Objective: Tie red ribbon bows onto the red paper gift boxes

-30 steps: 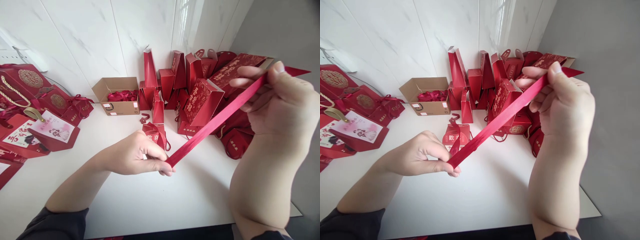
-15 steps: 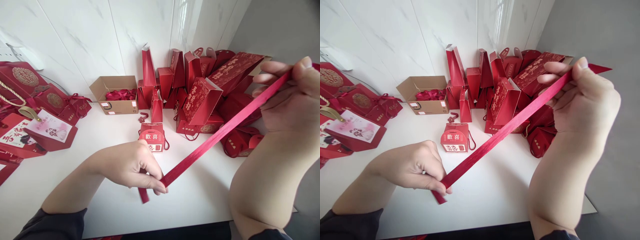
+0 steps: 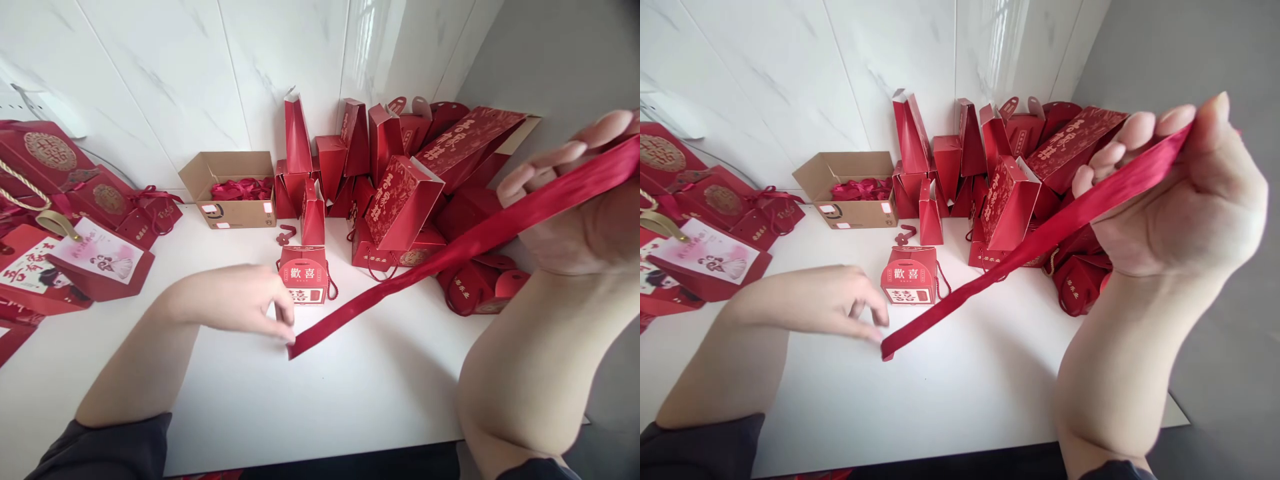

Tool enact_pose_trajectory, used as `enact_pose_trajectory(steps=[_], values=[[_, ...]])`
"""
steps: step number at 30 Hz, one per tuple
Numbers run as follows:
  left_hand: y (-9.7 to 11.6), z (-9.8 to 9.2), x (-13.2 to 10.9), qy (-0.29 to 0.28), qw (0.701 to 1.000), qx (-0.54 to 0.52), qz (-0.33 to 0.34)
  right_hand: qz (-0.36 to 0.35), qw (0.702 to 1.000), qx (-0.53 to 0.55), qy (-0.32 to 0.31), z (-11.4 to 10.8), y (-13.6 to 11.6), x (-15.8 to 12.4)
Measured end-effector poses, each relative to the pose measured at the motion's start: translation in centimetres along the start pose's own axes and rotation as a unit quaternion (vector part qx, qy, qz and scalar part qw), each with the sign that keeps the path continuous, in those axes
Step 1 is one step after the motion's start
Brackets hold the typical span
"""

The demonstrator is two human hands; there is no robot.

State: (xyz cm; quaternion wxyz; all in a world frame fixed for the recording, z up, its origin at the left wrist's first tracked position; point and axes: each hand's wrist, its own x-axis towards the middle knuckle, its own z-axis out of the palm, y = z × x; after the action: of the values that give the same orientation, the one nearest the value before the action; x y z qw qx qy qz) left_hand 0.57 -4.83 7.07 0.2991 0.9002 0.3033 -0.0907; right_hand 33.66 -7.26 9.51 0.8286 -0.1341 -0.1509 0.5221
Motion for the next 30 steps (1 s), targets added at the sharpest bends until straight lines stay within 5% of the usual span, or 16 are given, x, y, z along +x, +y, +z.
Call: enact_pose_trajectory(steps=[4,6,11,19,30], values=[[-2.6,-0.9,1.1,0.220,0.974,0.011,-0.061,-0.088,0.931,-0.274,-0.225,-0.2,0.4,0.2],[-3.9,-1.1,2.1,0.255,0.966,0.013,-0.040,-0.103,0.901,-0.316,-0.278,-0.2,0.8,0.1],[-5.2,-1.0,3.8,0.219,0.974,-0.014,-0.061,-0.008,0.843,-0.410,-0.349,0.7,2.5,-1.6],[-4.5,-0.7,3.6,0.141,0.956,-0.209,-0.152,0.145,0.766,-0.542,-0.313,1.1,6.4,-2.5],[-3.5,-0.6,4.1,0.065,0.926,-0.342,-0.147,0.190,0.651,-0.611,-0.408,-1.0,9.7,-1.0]])
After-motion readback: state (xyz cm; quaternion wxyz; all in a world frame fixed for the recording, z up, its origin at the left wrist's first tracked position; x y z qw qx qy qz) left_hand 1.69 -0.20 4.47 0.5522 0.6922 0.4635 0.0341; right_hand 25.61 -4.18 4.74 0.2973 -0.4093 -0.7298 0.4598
